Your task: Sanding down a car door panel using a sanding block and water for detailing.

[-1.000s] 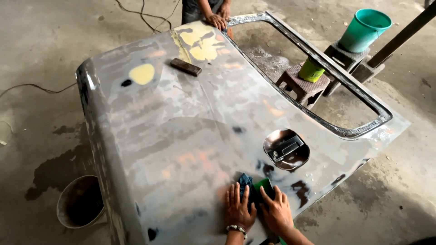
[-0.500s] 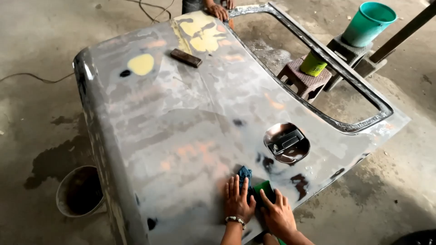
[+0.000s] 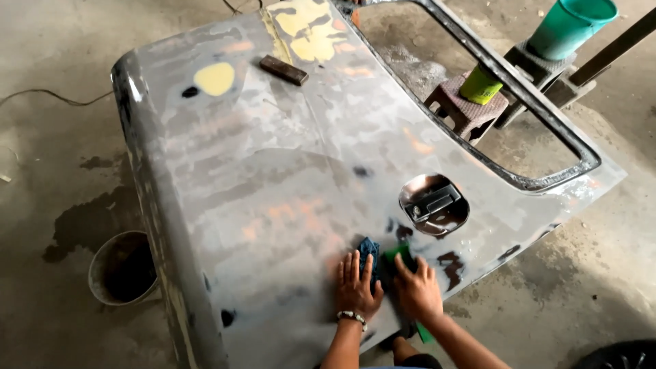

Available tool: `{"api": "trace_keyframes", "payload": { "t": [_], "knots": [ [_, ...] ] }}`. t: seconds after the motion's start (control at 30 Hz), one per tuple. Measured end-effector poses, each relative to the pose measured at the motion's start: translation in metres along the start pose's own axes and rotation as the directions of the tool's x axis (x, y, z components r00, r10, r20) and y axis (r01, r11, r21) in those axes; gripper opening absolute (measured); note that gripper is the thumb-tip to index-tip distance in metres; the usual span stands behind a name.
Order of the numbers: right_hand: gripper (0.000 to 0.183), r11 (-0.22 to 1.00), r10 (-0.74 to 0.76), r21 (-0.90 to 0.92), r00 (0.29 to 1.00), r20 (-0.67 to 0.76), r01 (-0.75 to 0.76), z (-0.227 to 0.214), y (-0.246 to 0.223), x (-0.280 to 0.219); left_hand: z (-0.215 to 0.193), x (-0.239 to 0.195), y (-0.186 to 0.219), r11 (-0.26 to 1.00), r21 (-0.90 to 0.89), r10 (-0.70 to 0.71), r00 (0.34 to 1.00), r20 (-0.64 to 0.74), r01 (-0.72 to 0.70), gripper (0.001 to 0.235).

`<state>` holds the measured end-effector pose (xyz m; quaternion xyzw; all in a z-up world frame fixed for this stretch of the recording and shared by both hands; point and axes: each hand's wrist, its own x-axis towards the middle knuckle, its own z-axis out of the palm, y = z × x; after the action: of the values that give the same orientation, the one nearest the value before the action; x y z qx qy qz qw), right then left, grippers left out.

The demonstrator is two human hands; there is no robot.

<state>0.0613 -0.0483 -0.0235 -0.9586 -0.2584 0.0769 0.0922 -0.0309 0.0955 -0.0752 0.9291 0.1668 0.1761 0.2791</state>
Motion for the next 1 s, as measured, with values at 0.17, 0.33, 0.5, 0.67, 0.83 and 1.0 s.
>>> {"api": "trace_keyframes", "payload": {
  "t": [0.17, 0.33, 0.5, 0.67, 0.83, 1.0],
  "knots": [
    [0.067, 0.999, -0.049, 0.010, 0.994, -0.096, 0.050, 0.001, 0.002, -0.003, 0.005, -0.002, -0.002, 1.000, 0.002, 0.016, 1.000, -0.019, -0.016, 0.070],
    [0.073, 0.979, -0.201, -0.039, 0.979, -0.034, 0.200, 0.010, 0.010, 0.000, 0.002, -0.003, -0.003, 1.000, 0.018, 0.011, 0.999, -0.041, -0.011, 0.071],
    [0.066, 1.000, -0.008, -0.030, 0.999, -0.047, 0.006, -0.006, -0.008, 0.018, 0.008, -0.002, -0.005, 0.999, 0.027, 0.020, 0.998, -0.051, -0.019, 0.071],
    [0.073, 0.991, -0.132, 0.010, 0.991, 0.000, 0.132, 0.006, -0.004, -0.010, 0.011, -0.001, -0.005, 0.998, 0.042, 0.041, 0.997, -0.065, -0.038, 0.073],
    [0.066, 0.999, -0.051, -0.011, 0.998, -0.041, 0.051, 0.006, -0.008, 0.009, 0.004, -0.004, -0.002, 0.999, 0.030, 0.044, 0.997, -0.062, -0.042, 0.073],
    [0.074, 0.992, -0.116, -0.045, 0.993, 0.030, 0.117, 0.032, 0.004, -0.012, 0.012, -0.004, -0.009, 0.997, 0.051, 0.052, 0.997, -0.055, -0.049, 0.074]
  ]
}}
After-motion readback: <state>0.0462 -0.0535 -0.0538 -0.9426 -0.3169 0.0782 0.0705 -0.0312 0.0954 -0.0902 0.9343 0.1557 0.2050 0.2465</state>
